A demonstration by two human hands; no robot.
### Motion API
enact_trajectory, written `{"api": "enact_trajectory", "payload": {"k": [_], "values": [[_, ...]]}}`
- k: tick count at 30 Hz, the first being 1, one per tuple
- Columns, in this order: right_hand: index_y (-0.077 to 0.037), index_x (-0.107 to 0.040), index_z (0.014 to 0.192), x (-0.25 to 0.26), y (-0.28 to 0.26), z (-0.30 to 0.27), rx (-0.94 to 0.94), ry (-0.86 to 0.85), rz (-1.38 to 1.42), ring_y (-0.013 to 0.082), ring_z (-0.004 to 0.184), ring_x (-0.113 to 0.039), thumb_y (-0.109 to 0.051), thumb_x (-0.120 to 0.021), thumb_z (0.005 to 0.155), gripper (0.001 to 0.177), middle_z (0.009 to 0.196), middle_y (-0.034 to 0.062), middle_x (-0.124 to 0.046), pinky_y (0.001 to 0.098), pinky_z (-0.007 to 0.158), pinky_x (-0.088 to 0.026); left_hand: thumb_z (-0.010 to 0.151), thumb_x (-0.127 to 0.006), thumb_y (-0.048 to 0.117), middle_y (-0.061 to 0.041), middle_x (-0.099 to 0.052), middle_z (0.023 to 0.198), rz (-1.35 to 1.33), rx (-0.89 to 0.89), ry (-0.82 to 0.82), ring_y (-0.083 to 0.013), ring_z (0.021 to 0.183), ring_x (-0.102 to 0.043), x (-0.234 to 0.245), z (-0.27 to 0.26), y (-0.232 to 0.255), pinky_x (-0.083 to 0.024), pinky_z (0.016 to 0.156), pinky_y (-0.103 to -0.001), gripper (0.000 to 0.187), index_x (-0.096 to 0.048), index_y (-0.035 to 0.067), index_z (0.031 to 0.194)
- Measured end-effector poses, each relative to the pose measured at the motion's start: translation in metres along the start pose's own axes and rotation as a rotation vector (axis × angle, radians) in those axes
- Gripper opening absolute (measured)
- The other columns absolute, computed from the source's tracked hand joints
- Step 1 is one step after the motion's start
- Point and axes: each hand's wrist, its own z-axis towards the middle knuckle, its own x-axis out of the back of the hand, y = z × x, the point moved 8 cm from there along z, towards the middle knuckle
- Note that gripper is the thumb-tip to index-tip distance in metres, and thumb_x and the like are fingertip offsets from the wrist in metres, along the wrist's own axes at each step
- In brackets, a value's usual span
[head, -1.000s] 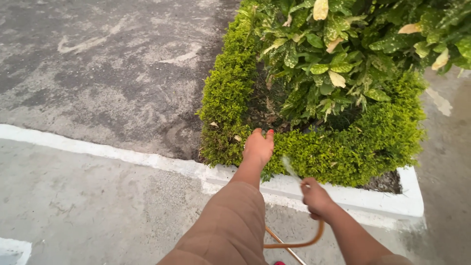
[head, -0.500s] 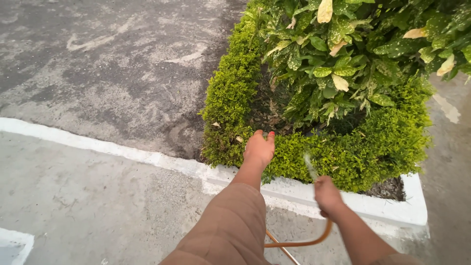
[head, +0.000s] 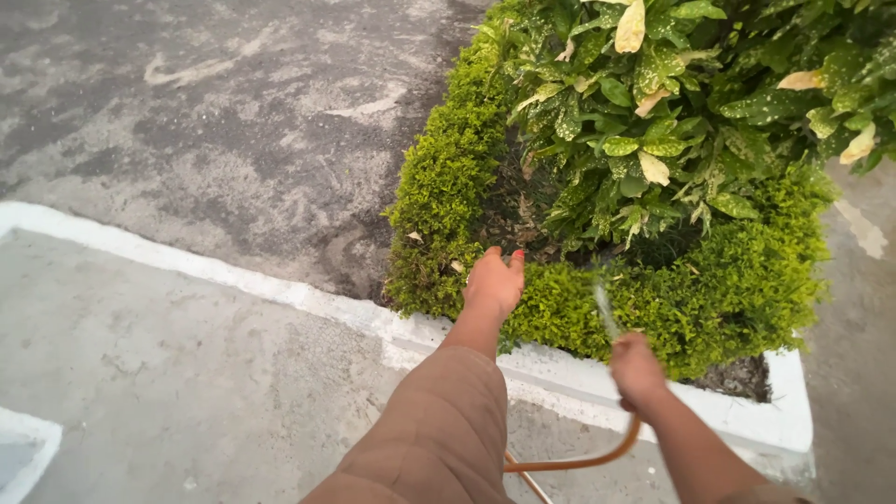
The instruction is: Watering various bushes and plants in a garden bed using a hose.
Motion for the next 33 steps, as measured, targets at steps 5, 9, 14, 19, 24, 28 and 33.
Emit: {"api": "enact_trajectory", "payload": {"k": [5, 9, 14, 19, 24, 28, 33], "values": [[-0.022, -0.047, 0.131, -0.041, -0.053, -0.027, 0.142, -0.171, -0.053, 0.0209, 0.049, -0.044, -0.033, -0.043, 0.107, 0.027, 0.072, 0.0079, -0.054, 0.0386, 0.041, -0.041, 0.099, -0.052, 0.052, -0.014, -0.058, 0.145, 0.011, 0.006, 0.013, -0.0347, 0.134, -0.054, -0.001, -0.004, 0.009, -0.038, 0.113, -0.058, 0.064, -0.047, 0.013, 0.15], [-0.021, -0.047, 0.13, -0.03, -0.057, -0.011, 0.198, -0.105, -0.111, 0.0232, 0.046, -0.045, -0.035, -0.043, 0.107, 0.027, 0.071, 0.0115, -0.054, 0.0406, 0.04, -0.041, 0.1, -0.05, 0.051, -0.014, -0.062, 0.141, 0.009, 0.015, 0.011, -0.0345, 0.132, -0.058, 0.005, -0.011, 0.014, -0.04, 0.113, -0.057, 0.062, -0.05, 0.013, 0.148], [-0.012, -0.044, 0.133, 0.018, -0.033, 0.002, 0.077, 0.006, -0.024, 0.024, 0.047, -0.05, -0.03, -0.04, 0.108, 0.031, 0.073, 0.0128, -0.055, 0.0418, 0.041, -0.047, 0.1, -0.05, 0.051, -0.014, -0.058, 0.144, 0.008, 0.01, 0.033, -0.0346, 0.132, -0.056, -0.001, -0.009, 0.011, -0.039, 0.113, -0.056, 0.061, -0.049, 0.013, 0.148], [-0.011, -0.042, 0.136, 0.005, -0.048, -0.015, 0.054, 0.011, -0.041, 0.0242, 0.049, -0.05, -0.027, -0.039, 0.109, 0.032, 0.073, 0.0121, -0.056, 0.0419, 0.043, -0.048, 0.1, -0.05, 0.052, -0.014, -0.06, 0.143, 0.029, 0.017, 0.012, -0.0348, 0.133, -0.056, 0.008, -0.015, 0.012, -0.041, 0.112, -0.054, 0.063, -0.047, 0.012, 0.149], [-0.014, -0.048, 0.129, -0.052, -0.083, -0.033, 0.292, -0.206, -0.05, 0.0192, 0.049, -0.046, -0.032, -0.045, 0.106, 0.03, 0.072, 0.0079, -0.055, 0.0372, 0.041, -0.042, 0.099, -0.051, 0.051, -0.014, -0.058, 0.145, 0.026, -0.009, 0.029, -0.0336, 0.134, -0.055, 0.014, -0.008, 0.009, -0.041, 0.112, -0.052, 0.064, -0.046, 0.013, 0.15], [-0.018, -0.045, 0.133, -0.033, -0.071, -0.028, 0.221, -0.099, -0.11, 0.0212, 0.05, -0.046, -0.033, -0.04, 0.109, 0.029, 0.073, 0.0097, -0.055, 0.0387, 0.043, -0.043, 0.1, -0.05, 0.05, -0.012, -0.058, 0.145, 0.039, -0.018, 0.009, -0.0328, 0.134, -0.055, 0.012, -0.008, 0.009, -0.04, 0.112, -0.052, 0.062, -0.047, 0.014, 0.149], [-0.013, -0.044, 0.132, 0.006, -0.047, -0.03, 0.036, 0.103, -0.015, 0.028, 0.052, -0.057, -0.029, -0.042, 0.108, 0.029, 0.078, 0.0126, -0.06, 0.0429, 0.046, -0.05, 0.1, -0.051, 0.05, -0.015, -0.061, 0.142, 0.064, -0.039, -0.002, -0.0342, 0.132, -0.057, 0.005, -0.003, 0.007, -0.044, 0.11, -0.051, 0.062, -0.049, 0.012, 0.149]]}}
